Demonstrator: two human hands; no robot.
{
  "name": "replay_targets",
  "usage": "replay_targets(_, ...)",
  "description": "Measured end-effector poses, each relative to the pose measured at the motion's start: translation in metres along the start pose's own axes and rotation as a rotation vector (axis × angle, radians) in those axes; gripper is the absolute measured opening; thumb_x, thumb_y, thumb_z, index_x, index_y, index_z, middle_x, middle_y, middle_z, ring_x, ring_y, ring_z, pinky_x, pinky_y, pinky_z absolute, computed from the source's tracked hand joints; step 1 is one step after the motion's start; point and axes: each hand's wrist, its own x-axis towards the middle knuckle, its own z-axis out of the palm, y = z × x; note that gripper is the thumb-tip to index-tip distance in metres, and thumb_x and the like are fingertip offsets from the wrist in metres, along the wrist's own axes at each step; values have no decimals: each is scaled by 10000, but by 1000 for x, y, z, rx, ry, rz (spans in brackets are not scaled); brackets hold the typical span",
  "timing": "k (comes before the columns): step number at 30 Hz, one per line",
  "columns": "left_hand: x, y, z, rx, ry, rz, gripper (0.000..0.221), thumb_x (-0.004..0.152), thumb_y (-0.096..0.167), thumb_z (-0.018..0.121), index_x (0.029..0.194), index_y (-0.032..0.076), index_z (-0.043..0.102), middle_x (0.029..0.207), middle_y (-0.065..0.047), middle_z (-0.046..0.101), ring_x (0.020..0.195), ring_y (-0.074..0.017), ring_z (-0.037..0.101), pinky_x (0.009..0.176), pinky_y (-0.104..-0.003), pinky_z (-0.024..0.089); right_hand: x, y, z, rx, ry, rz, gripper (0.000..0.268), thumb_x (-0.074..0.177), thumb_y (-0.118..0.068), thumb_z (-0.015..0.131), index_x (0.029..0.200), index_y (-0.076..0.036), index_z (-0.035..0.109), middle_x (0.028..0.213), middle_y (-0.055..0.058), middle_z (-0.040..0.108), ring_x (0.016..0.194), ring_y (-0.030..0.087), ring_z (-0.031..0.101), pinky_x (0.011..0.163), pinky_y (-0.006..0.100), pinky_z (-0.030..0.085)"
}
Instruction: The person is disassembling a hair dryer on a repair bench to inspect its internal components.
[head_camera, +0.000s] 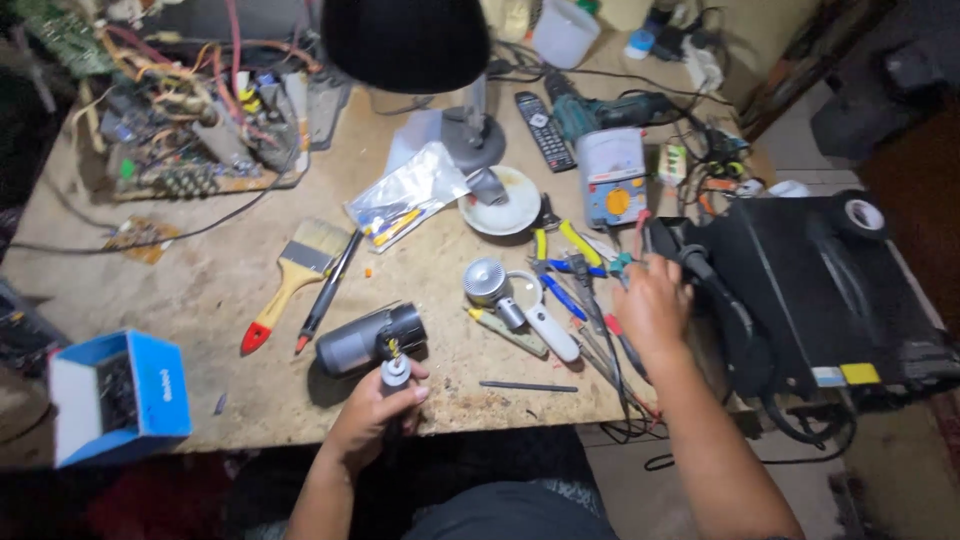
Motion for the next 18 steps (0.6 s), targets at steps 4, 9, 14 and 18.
replay_targets(4,9,-23,-9,-85,61,179,260,777,-89,758,1015,-121,657,540,-127,553,334,-189,522,324,-334,446,1,11,22,-66,49,-45,343,829,-419,757,1016,-132,739,1136,75,640,1155,308,580,861,551,514)
replay_targets(9,5,-11,-3,-115,40,137,267,775,-71,761,1018,-117,659,565,-110,565,358,-158,534,338,-304,447,0,16,28,-123,187,-23,301,888,-396,699,914,-96,683,999,90,631,1010,317,642,843,522,485)
replay_targets(14,6,-12,-6,-149,35,108,253,789,-55,755,1017,-103,656,555,-111,566,362,-150,529,336,-292,450,-25,15,2,62,182,35,313,934,-393,690,966,-83,676,1065,84,606,824,400,693,781,527,551)
replay_targets(18,1,-3,1,-141,42,112,257,794,-65,750,1030,-97,653,573,-110,579,374,-149,542,339,-293,460,-43,5,-30,327,224,-188,216,922,-344,748,938,-140,680,982,27,531,897,331,689,773,361,550)
